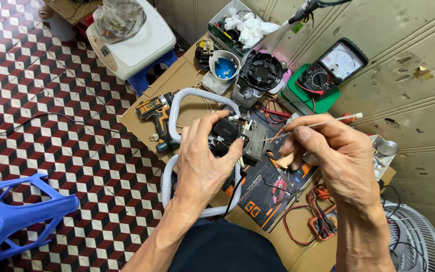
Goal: The person works on a disassembled fan motor, stripping and twisting wires, and connecting them to the motor terminals. They use a screwdriver to tighten the connections and a multimeter to test the electrical continuity of the components.
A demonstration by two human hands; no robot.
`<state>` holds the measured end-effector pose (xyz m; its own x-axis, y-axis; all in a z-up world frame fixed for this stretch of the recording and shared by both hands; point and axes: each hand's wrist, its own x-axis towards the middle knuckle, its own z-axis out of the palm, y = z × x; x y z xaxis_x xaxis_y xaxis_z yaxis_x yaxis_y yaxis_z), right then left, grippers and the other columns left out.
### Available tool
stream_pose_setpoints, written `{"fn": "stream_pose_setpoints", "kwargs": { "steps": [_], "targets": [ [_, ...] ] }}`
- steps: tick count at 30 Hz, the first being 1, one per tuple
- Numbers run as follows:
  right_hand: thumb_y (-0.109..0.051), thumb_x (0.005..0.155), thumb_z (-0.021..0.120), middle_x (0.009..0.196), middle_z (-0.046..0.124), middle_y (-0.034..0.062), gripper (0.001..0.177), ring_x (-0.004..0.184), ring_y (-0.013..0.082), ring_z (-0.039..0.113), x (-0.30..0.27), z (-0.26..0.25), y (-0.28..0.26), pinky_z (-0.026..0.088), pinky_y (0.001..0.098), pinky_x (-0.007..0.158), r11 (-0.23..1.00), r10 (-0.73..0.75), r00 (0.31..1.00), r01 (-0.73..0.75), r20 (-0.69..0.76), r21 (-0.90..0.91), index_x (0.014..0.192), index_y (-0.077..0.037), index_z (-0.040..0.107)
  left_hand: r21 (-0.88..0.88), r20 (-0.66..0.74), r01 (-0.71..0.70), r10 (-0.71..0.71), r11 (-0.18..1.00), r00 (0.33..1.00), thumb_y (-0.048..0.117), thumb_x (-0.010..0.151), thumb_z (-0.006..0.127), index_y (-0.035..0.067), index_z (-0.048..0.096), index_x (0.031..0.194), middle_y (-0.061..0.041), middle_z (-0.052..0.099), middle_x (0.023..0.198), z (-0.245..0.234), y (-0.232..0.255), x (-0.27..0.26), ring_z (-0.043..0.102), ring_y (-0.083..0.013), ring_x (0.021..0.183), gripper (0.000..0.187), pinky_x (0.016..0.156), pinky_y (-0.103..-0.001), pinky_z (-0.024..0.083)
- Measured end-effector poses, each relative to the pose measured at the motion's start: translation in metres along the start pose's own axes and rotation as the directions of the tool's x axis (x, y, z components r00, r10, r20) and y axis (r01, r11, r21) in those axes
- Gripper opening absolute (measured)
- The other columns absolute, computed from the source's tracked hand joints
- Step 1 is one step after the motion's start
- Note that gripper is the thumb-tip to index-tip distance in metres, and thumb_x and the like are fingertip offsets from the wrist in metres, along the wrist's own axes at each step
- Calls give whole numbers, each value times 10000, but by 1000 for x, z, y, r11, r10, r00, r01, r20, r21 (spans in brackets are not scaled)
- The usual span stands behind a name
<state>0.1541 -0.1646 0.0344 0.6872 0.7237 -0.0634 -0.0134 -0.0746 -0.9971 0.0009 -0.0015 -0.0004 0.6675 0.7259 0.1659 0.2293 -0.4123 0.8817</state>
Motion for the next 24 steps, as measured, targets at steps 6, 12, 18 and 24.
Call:
{"fn": "stream_pose_setpoints", "kwargs": {
  "steps": [6,12,18,24],
  "targets": [
    [-130,1043,561,853,706,39,192,735,92,662,19,-2,-19,514,230,594,973,47,990,-15,134,-230,1107,1,686,-3,-60,-56,56,998,997,189,794,806,93,621,1275,-109,669,1181,5,-1,-3,584,-314,1105,524,966,-407,485],
    [-232,1013,587,729,661,7,249,596,68,556,48,19,-37,487,254,502,846,276,957,-198,89,-496,994,-17,711,-41,-17,-56,55,998,998,179,805,801,84,610,1297,-105,645,1239,-1,3,-2,566,-315,1148,536,996,-404,468],
    [-234,1027,590,707,632,-15,240,592,42,564,56,31,-41,491,222,515,876,197,941,-42,277,-481,1011,-36,724,-41,0,-15,15,999,1000,175,802,797,88,613,1287,-96,649,1240,-5,-4,-2,587,-307,1122,526,979,-393,481],
    [-107,1032,633,769,719,99,199,585,126,645,21,17,-28,437,252,481,966,19,1000,-17,6,-258,1069,50,750,-16,-9,-58,58,998,998,175,810,810,74,620,1287,-102,671,1225,-14,-12,-1,598,-303,1136,523,1002,-403,479]
  ]
}}
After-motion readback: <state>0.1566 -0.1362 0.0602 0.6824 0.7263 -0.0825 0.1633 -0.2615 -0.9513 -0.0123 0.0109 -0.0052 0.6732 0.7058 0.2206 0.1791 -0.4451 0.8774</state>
